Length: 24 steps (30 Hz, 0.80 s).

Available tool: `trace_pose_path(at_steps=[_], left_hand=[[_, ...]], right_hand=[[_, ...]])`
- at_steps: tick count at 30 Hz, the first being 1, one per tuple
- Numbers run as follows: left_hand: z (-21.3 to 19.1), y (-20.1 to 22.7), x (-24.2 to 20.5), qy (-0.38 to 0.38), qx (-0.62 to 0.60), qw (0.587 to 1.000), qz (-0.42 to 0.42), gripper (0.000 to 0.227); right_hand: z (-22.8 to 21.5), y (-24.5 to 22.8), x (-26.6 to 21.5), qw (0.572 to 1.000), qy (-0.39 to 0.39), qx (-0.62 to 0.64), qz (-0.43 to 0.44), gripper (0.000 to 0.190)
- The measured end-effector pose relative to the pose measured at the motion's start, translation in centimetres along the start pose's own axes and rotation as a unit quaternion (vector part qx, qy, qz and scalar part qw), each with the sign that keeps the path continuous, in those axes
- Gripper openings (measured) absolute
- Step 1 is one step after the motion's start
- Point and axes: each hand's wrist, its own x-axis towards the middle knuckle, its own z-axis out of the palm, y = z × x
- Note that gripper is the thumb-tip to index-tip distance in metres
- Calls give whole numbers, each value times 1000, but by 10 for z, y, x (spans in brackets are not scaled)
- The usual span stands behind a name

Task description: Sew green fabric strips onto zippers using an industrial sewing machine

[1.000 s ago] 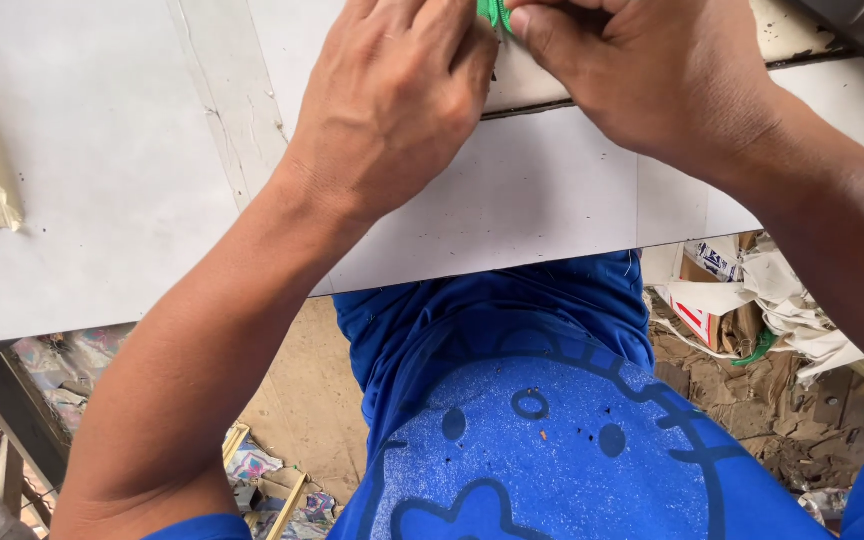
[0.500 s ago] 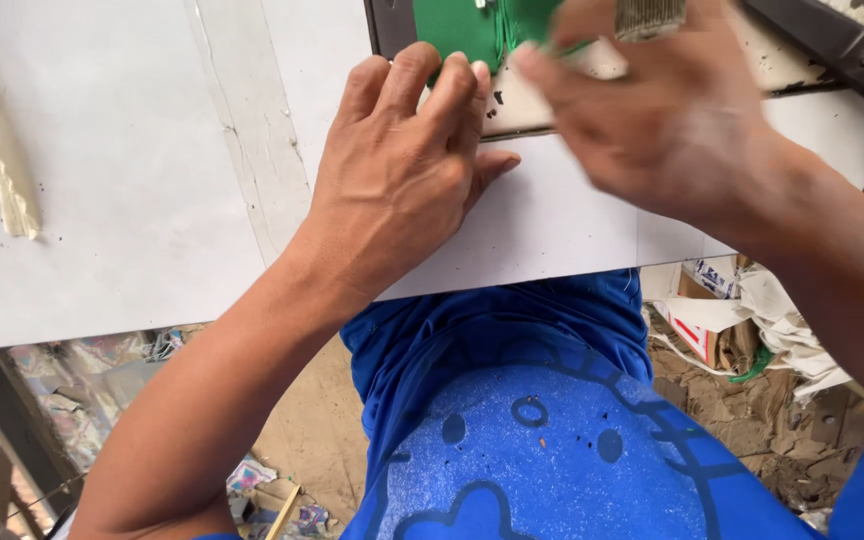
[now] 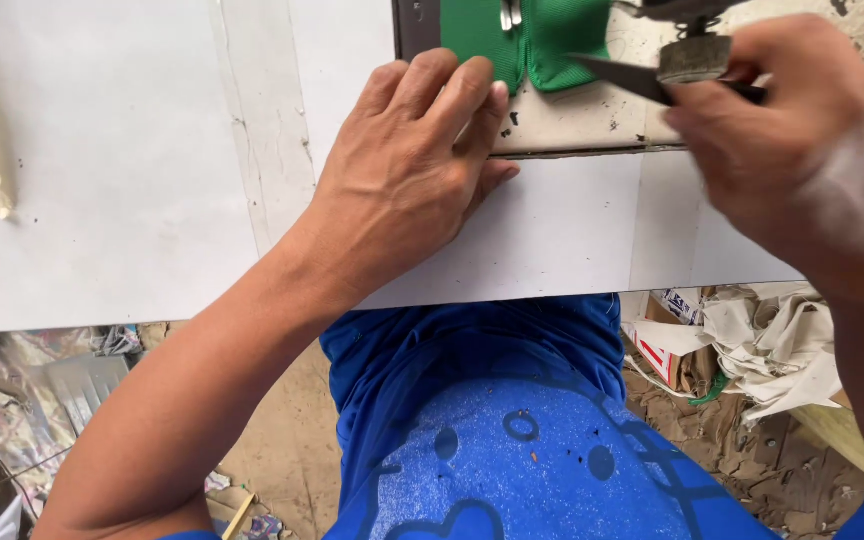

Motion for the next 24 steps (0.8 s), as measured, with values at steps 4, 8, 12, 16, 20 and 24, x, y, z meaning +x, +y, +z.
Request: trace_pose_path(at_steps=[4,8,12,16,20,24], left_hand=[[3,2,-2,-11,9,1000,-4,53],[3,2,-3,-2,-2,1000,-12,53],[2,1,-4,-9,13,1000,-5,57],[2,0,-5,-16,25,1000,2,54],[5,0,-9,-19,26,999,-3,51],[5,-1,-10,-26,32,999,1,51]], right_hand=[[-7,-12,30,992,-45,-115,-28,18],[-12,-11,25,987,-52,-147,-36,25],[-13,-15,23,986,-38,-163,-25,27],[-11,-25,34,989,-60,-135,2,33],[14,-12,23,993,-5,-113,-11,29],[16,-1,24,991,1,-124,-45,25]])
